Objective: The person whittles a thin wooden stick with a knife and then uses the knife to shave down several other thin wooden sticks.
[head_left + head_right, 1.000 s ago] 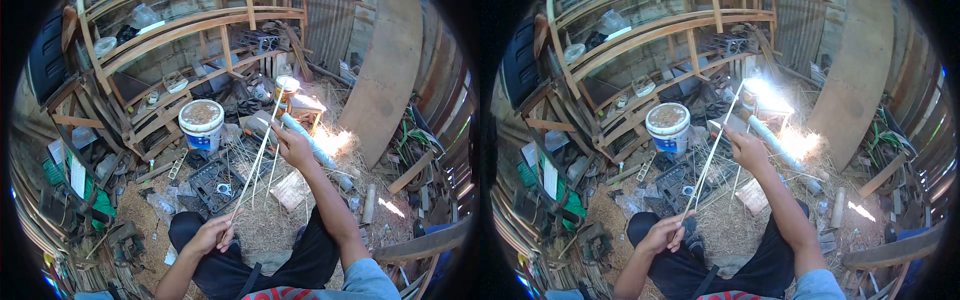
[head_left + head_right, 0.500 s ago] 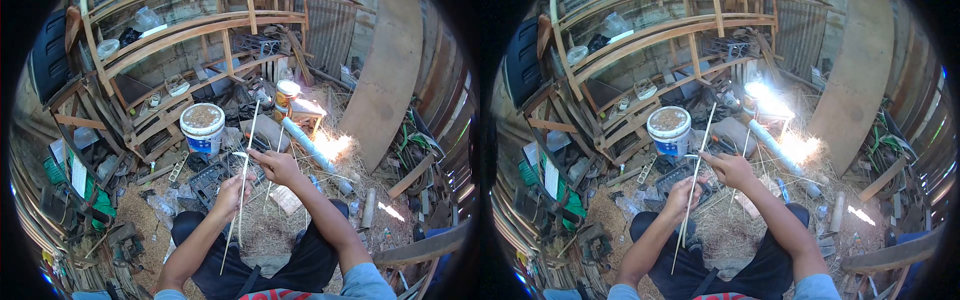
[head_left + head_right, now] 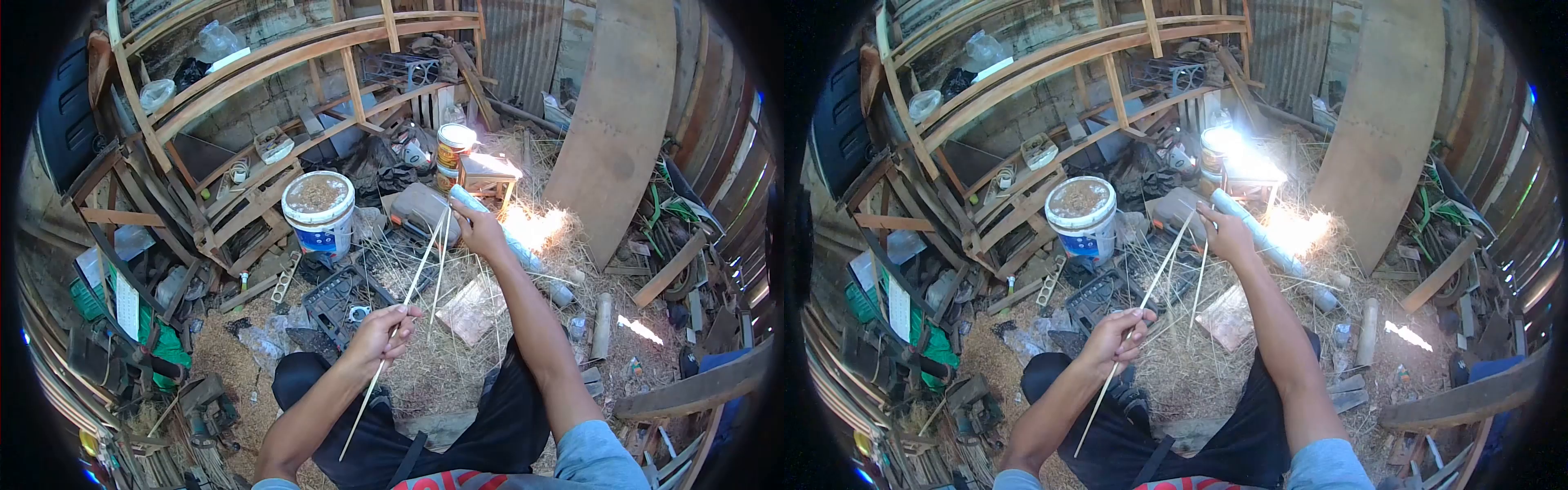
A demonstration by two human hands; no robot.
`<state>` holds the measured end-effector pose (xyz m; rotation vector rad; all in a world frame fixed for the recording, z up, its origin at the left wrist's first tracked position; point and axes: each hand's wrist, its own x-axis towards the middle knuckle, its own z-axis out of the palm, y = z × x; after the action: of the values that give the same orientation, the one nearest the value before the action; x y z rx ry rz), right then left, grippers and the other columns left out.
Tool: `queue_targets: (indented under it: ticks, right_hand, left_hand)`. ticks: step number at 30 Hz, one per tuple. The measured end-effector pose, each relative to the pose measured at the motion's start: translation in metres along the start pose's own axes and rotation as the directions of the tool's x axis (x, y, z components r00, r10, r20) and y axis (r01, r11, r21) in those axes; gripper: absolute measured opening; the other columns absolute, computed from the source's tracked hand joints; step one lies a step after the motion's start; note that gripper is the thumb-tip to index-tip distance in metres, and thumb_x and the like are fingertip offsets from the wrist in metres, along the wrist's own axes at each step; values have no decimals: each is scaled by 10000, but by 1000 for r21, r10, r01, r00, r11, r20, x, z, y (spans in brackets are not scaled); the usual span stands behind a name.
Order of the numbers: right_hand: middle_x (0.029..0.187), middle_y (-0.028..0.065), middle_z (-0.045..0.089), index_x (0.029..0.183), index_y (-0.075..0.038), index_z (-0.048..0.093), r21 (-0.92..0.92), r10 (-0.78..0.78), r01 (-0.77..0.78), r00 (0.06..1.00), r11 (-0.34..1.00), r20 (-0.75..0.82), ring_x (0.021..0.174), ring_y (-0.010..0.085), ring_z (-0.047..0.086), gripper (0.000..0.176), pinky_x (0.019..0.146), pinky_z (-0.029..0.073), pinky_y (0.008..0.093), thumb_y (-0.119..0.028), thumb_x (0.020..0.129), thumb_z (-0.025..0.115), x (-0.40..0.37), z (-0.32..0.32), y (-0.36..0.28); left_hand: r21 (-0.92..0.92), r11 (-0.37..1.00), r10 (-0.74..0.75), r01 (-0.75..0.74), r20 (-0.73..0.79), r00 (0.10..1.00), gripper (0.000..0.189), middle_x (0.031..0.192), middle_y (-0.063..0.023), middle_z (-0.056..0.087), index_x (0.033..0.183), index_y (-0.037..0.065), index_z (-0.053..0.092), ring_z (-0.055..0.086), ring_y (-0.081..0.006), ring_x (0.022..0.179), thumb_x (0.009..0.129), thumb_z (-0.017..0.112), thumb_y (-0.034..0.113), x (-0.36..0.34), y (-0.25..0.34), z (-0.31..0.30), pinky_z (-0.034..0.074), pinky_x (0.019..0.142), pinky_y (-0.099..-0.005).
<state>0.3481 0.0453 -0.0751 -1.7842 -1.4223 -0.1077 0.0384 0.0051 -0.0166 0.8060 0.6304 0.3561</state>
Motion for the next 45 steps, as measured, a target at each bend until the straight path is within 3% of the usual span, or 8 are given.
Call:
queue_targets:
  ticks: [5,8,11,15,21,29,34,45]
  right_hand:
    - [959,215,686,1332,-213,570,17,388,-389,912,921,-132,882,345,683,473,754,525,434,-128,868,545,5,7,85]
    - [905,172,698,1313,-29,552,-33,506,-513,854,858,-118,703,302,673,415,604,531,397,-264,975,496,1,3,136]
    - [842,110,676,1247,-28,579,93,464,-524,811,846,356,512,177,568,368,440,445,317,-275,989,493,4,10,77]
    - [737,39,622,1125,39,598,519,397,-682,726,515,561,458,83,436,502,403,350,265,-435,986,507,-15,-14,-43]
    - [603,-54,475,1067,-18,643,813,149,-482,875,326,460,408,18,316,406,384,232,202,-405,981,555,-41,-10,-128]
    - [534,-69,455,775,-91,593,874,498,-425,825,234,268,395,36,371,286,365,246,210,-325,908,690,-3,-22,-79]
    - [613,-63,456,1007,-47,676,940,656,-269,752,211,68,384,13,275,200,348,220,207,-222,980,584,13,-32,-3]
    - [568,-98,398,1003,-50,671,892,512,-299,854,340,91,392,-4,281,293,356,208,195,-325,990,568,5,-31,-22]
  left_hand:
    - [84,995,-64,62,21,998,260,657,-3,472,1095,-33,531,309,-24,388,1031,380,169,-26,0,11,216,312,-181]
    - [-7,1000,13,-14,-44,999,272,659,-2,473,1108,-19,530,314,-31,390,1034,376,194,-41,8,-8,219,313,-182]
    - [-97,989,113,-115,-29,993,300,692,-1,485,1123,-1,528,334,-41,417,1039,366,237,-24,24,-22,233,326,-169]
    - [-64,979,195,-193,25,981,310,713,2,477,1121,-3,528,347,-38,444,1040,363,246,-5,40,-5,254,339,-166]
    - [15,987,159,-161,86,984,308,700,1,495,1152,-14,537,371,-36,444,1036,381,225,22,16,6,262,344,-172]
    - [148,983,92,-112,134,987,351,697,0,511,1203,-48,543,381,-34,431,1039,374,213,17,-9,5,283,357,-176]
    - [244,965,52,-93,173,984,356,695,-2,503,1234,-54,546,336,-25,410,1023,381,181,15,-13,2,272,364,-173]
    - [142,986,58,-89,210,976,415,668,21,438,1374,33,469,337,-31,448,977,358,77,6,-13,-1,266,387,-175]
